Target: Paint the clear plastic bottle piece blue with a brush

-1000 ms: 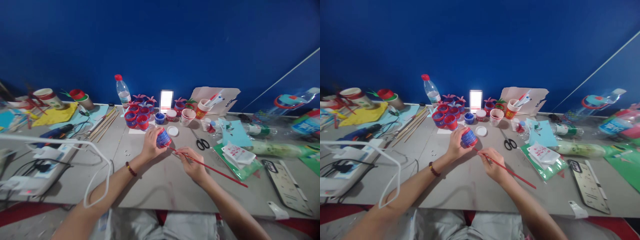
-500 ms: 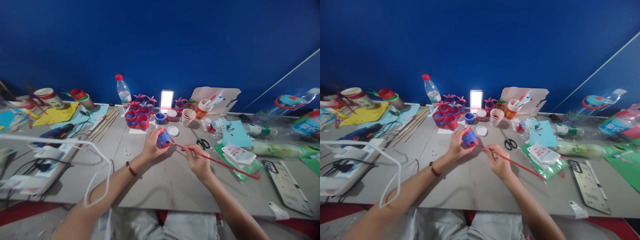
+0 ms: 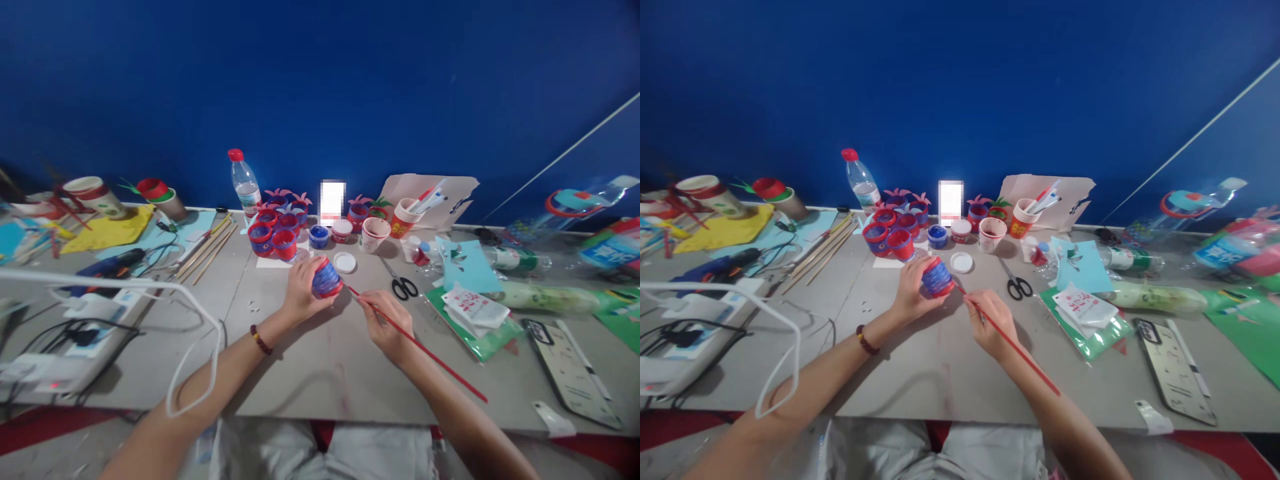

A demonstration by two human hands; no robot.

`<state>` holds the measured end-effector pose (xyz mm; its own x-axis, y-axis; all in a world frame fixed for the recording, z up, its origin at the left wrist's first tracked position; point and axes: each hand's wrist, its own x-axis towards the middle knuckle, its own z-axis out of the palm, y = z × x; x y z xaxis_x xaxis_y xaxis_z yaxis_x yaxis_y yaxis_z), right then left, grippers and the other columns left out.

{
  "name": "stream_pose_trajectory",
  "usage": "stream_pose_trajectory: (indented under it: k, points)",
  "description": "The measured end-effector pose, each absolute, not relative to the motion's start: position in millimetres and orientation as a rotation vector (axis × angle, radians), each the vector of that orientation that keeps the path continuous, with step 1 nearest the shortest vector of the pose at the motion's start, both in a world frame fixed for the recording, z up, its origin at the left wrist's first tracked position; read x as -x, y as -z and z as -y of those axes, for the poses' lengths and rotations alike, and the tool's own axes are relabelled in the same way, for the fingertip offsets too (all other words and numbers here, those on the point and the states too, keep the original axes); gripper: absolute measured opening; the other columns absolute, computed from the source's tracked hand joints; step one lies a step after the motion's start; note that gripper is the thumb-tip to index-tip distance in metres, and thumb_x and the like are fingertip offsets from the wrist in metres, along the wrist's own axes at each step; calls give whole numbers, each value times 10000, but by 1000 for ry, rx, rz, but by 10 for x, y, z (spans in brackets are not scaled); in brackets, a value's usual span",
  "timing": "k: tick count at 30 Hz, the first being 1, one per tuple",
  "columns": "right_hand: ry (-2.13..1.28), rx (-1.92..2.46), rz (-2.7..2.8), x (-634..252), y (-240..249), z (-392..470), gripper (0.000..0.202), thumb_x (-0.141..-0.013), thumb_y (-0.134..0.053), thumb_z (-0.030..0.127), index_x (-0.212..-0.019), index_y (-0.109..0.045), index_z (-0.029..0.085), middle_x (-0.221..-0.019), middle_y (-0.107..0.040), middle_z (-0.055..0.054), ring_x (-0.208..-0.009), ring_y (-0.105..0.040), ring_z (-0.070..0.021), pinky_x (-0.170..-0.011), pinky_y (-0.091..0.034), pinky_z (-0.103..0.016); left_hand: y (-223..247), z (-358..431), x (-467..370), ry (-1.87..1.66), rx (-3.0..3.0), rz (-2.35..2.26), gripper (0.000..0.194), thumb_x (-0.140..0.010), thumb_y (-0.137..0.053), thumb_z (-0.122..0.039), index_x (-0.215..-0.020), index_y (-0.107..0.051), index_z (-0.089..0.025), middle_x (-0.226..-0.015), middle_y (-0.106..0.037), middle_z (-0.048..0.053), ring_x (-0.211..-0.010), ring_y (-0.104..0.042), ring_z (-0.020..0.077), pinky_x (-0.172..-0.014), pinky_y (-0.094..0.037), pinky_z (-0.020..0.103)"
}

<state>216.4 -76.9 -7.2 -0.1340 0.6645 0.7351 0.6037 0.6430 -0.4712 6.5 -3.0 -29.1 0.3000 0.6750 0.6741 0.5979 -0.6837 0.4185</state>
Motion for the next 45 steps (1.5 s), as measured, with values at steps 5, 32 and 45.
stream_pose_trajectory:
  k: [5,32,45]
  points:
    - [-20,885,1920,-2081,48,810,222,-907,-561,59,-1047,-615,224,-840,-718,-68,-788,-692,-194,-728,-594,-338,292,34,-85,-1412,-2477,-1211,732,-719,-791,-338,-1353,-455,-188,-1295,-635,158,-1203,-608,327,-1037,-450,497]
    - [-2,994,1840,-2100,-19,817,160,-926,-558,111,-980,-632,242,-802,-718,-48,-722,-698,-190,-672,-579,-304,276,49,-75,-1291,-2467,-1281,732,-739,-774,-345,-1381,-454,-200,-1343,-619,159,-1257,-573,345,-1060,-421,516]
    - [-41,894,1946,-2000,47,859,225,-905,-555,53,-1046,-613,219,-834,-719,-66,-773,-690,-196,-727,-589,-331,301,55,-82,-1258,-2516,-1293,735,-730,-777,-332,-1375,-457,-185,-1321,-642,155,-1220,-595,340,-1043,-422,494]
